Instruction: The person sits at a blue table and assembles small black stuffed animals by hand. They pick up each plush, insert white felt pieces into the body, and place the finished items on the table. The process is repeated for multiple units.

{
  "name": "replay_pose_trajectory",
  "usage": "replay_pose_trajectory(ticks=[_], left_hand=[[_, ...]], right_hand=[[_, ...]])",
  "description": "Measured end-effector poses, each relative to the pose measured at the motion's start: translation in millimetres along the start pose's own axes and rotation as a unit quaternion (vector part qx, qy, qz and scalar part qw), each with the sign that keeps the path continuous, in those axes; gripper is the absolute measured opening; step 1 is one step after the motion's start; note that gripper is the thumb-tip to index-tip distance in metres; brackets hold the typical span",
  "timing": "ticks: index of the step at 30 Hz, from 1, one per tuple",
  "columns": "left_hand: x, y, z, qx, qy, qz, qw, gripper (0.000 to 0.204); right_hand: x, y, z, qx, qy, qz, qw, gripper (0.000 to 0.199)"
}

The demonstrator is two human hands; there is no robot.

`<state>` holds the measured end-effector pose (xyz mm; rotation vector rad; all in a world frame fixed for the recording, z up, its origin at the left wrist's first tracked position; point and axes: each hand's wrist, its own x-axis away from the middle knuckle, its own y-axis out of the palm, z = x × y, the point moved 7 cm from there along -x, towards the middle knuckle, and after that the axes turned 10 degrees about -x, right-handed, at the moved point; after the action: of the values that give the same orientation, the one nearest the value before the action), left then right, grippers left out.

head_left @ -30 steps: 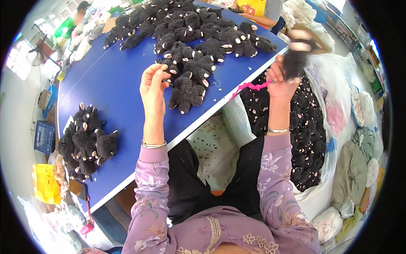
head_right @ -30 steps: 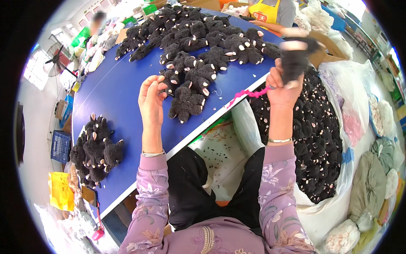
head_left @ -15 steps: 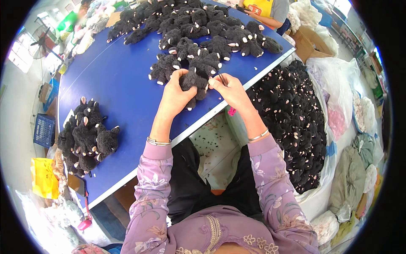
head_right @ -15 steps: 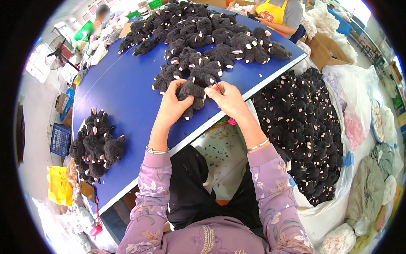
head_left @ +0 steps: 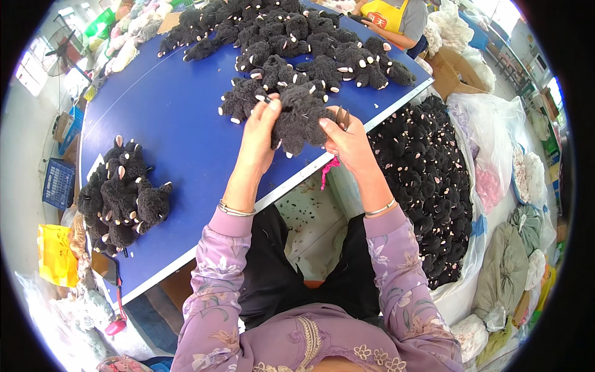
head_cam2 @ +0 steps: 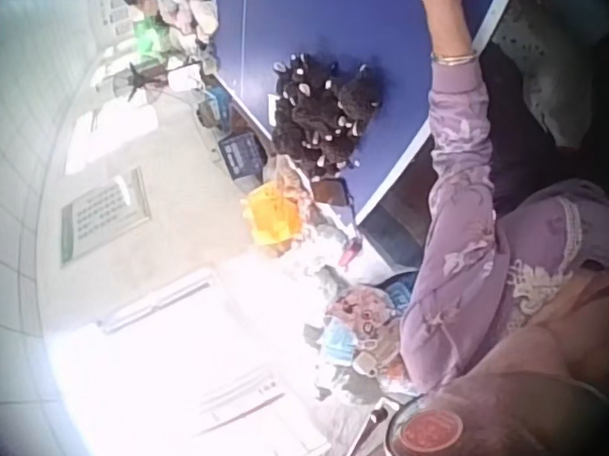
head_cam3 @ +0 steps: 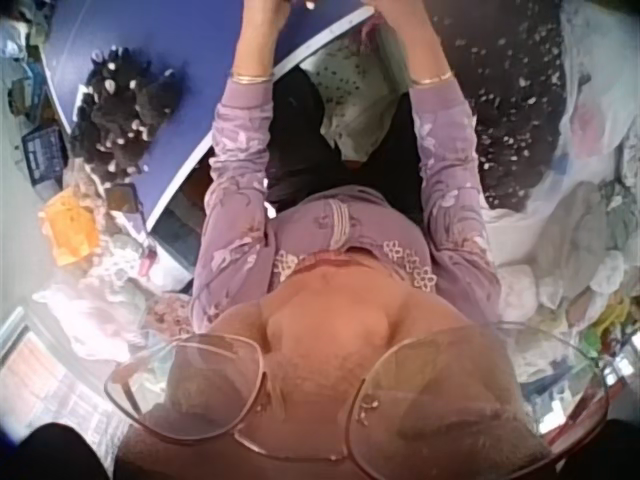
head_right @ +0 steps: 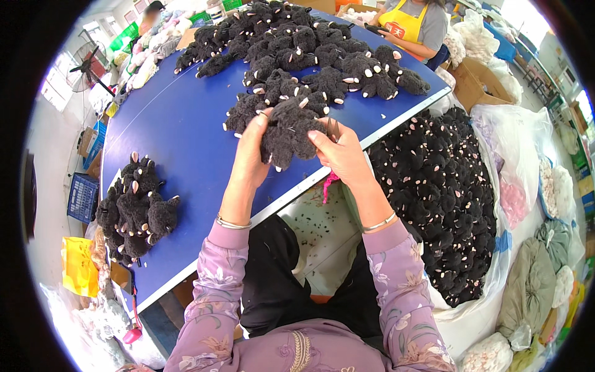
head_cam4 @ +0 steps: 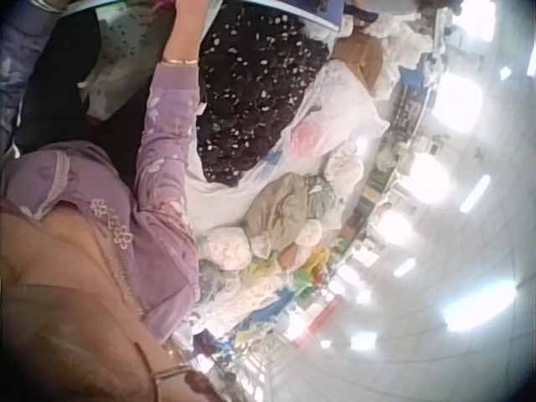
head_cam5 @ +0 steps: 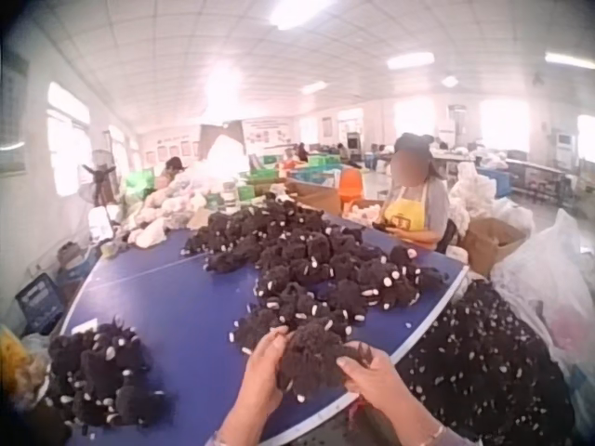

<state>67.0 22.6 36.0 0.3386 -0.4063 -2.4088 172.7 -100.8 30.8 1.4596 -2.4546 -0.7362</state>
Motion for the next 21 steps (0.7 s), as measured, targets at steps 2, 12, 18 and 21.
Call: replay_pose_trajectory(ticks=[2, 12, 18, 21], left_hand=[[4.1, 2.9, -13.7, -0.015, -0.062, -0.023, 0.998, 0.041], [4.0, 0.9, -6.5, -0.041, 0.013, 0.048, 0.998, 0.017], [3.9, 1.4, -10.7, -0.040, -0.001, 0.049, 0.998, 0.018], [3.9, -2.0, -6.8, -0.021, -0.006, 0.065, 0.998, 0.020]], right_hand=[[-0.3, -0.4, -0.7, 0.050, -0.003, 0.005, 0.999, 0.018], [17.4, 21.6, -31.9, 0.284, -0.175, 0.039, 0.942, 0.016], [10.8, 18.6, -24.8, 0.289, -0.226, 0.005, 0.930, 0.009], [12.5, 9.8, -25.9, 0.113, -0.108, 0.029, 0.987, 0.011]])
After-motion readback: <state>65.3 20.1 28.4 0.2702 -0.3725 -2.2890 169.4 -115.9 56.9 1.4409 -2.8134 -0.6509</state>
